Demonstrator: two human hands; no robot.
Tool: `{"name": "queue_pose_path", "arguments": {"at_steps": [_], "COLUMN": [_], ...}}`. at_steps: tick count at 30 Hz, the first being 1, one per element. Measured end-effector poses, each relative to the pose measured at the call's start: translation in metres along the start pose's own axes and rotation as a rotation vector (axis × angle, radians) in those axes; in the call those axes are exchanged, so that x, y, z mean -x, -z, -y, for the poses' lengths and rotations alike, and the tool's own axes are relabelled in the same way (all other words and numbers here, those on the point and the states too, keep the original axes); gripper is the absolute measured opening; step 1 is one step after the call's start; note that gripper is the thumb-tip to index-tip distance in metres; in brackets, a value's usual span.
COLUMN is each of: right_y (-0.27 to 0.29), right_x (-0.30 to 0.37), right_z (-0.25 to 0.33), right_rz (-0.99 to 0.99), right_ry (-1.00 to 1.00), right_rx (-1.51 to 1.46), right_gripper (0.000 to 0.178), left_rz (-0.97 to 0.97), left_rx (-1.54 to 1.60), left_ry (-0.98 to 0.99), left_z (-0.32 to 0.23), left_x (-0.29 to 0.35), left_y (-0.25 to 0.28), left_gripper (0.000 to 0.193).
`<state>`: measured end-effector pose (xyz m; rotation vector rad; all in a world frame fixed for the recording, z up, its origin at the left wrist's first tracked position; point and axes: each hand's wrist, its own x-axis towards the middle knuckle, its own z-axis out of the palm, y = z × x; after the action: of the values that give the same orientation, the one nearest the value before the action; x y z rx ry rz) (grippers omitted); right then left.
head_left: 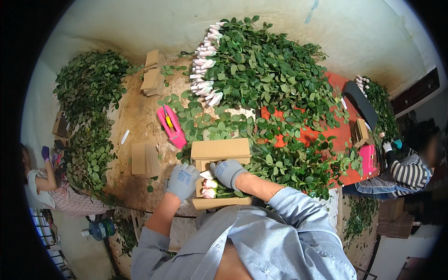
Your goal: The person arranges rose stems with green leaves into a cardboard box, then closes and seals it with tape. They repeat the process with a second box, placing roses and leaves inside, closing the lid, and taping it shut. The person also handles a black box, placing a single rose inside and closing it.
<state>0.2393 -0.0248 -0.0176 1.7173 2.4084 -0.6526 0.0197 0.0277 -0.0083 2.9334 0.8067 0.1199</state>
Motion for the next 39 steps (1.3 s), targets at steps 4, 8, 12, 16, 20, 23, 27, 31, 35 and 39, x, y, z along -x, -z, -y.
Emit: {"name": "queue_pose_path", "arguments": {"at_steps": [4, 8, 12, 16, 20, 23, 27, 31, 35, 39], "right_y": [0.001, -0.006, -0.004, -0.009, -0.014, -0.008, 0.003, 0.032, 0.099, 0.119], "right_x": [0.001, 0.003, 0.004, 0.0, 0.003, 0.006, 0.008, 0.013, -0.006, -0.049], "right_z": [0.002, 0.002, 0.012, 0.013, 0.004, 0.002, 0.003, -0.01, -0.057, -0.159], "right_rz": [-0.083, -0.117, -0.095, -0.089, -0.134, -0.083, -0.026, -0.186, -0.37, -0.476], "right_ry": [0.072, 0.067, 0.06, 0.076, 0.101, 0.116, 0.15, 0.222, 0.064, -0.149], "right_rx": [0.026, 0.056, 0.059, 0.035, 0.024, 0.0, 0.007, -0.06, -0.182, -0.203], "right_gripper": [0.024, 0.023, 0.026, 0.026, 0.024, 0.028, 0.033, 0.035, 0.029, 0.026], "left_rz": [0.039, 0.154, 0.129, 0.03, 0.112, 0.093, 0.138, 0.167, 0.177, 0.095], "left_rx": [-0.045, -0.13, -0.008, 0.255, 0.266, 0.29, 0.269, 0.261, 0.252, 0.192], "left_ry": [0.151, 0.368, 0.221, -0.035, 0.015, 0.01, 0.045, 0.076, 0.091, -0.014], "left_z": [0.005, 0.035, -0.009, -0.053, -0.056, -0.055, -0.057, -0.055, -0.056, -0.061], "left_x": [0.016, 0.036, 0.031, 0.029, 0.026, 0.025, 0.024, 0.024, 0.024, 0.006], "left_y": [0.012, 0.016, 0.062, 0.042, 0.026, 0.026, 0.023, 0.017, 0.022, 0.049], "left_gripper": [0.009, 0.013, 0.027, 0.045, 0.051, 0.051, 0.052, 0.051, 0.048, 0.04]}}
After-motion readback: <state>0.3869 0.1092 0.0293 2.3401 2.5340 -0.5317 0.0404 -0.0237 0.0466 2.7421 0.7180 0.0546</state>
